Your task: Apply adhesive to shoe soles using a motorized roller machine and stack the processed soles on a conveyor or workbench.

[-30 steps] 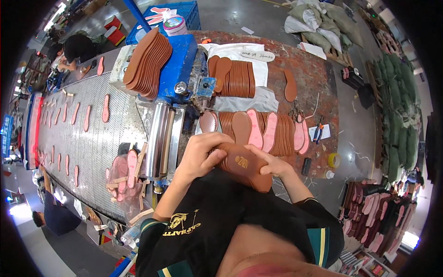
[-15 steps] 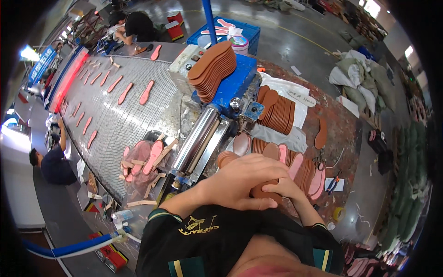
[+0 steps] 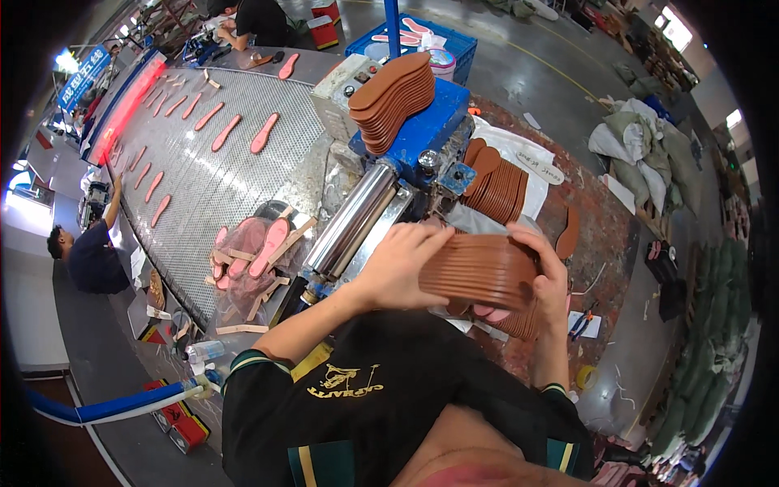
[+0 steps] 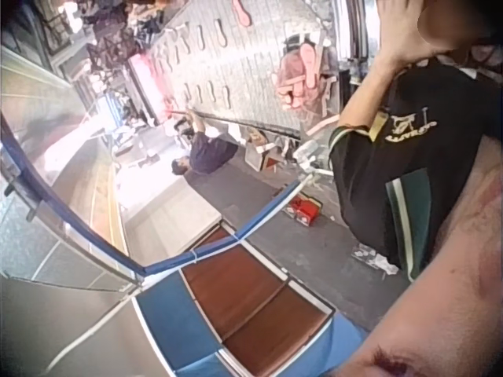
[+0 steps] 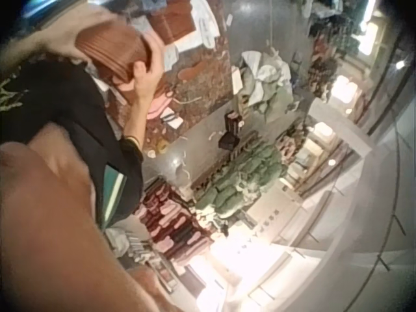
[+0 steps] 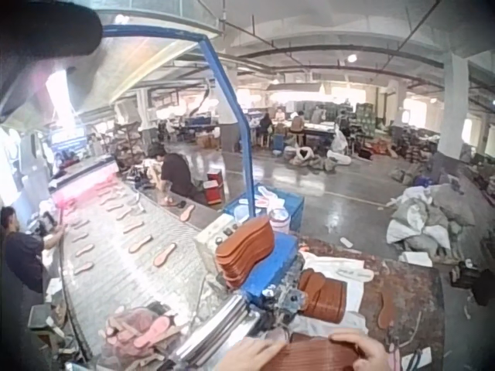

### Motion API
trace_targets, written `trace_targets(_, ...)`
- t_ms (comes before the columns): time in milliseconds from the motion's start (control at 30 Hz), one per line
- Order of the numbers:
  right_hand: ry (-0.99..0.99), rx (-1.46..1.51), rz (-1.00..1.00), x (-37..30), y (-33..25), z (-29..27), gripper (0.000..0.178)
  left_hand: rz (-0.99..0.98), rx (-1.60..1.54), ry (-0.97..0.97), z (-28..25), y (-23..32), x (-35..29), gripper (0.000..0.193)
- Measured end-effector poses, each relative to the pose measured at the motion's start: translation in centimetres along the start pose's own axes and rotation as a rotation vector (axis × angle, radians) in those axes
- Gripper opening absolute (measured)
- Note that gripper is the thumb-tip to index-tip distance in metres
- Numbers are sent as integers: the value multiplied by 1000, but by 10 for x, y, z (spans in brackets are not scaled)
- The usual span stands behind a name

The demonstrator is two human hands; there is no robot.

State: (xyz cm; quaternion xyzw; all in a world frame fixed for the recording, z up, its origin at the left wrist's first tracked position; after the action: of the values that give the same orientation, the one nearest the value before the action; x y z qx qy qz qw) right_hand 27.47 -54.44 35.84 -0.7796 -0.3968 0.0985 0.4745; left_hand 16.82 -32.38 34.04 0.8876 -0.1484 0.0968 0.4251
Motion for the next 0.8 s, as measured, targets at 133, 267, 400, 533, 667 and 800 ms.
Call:
trace_targets(133, 254, -145, -222, 10, -29, -13, 76, 102, -91, 280, -6, 7, 7, 91)
trace_targets(267, 317, -336, -281, 4, -63, -4, 80, 191, -53, 478, -34, 11, 23, 84)
trace_targets(400, 401, -370, -351, 3, -76, 6, 85, 219, -26, 568, -47, 7, 26, 87)
trace_targets(533, 554, 218, -298, 0, -55, 35, 102, -152, -554, 713, -45, -13, 36, 91)
trace_targets(667, 461, 536, -68, 36, -17, 30, 126, -201, -755, 480, -29, -28, 31, 91)
trace_targets(800, 320, 497, -36, 72, 0, 32, 120, -346, -934, 286, -11, -13, 35, 92)
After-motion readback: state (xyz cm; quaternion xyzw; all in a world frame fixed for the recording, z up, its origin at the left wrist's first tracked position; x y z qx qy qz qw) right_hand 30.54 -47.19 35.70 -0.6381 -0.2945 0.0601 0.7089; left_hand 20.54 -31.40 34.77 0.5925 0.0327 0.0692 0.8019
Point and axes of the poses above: each hand's wrist, its own x-axis towards the middle knuckle, its own z-axis out of the palm, y = z × x, the point moved 2 cm from there along x, towards the middle knuckle, and after that the axes turned 14 degrees about -x, right-handed, at the moved point
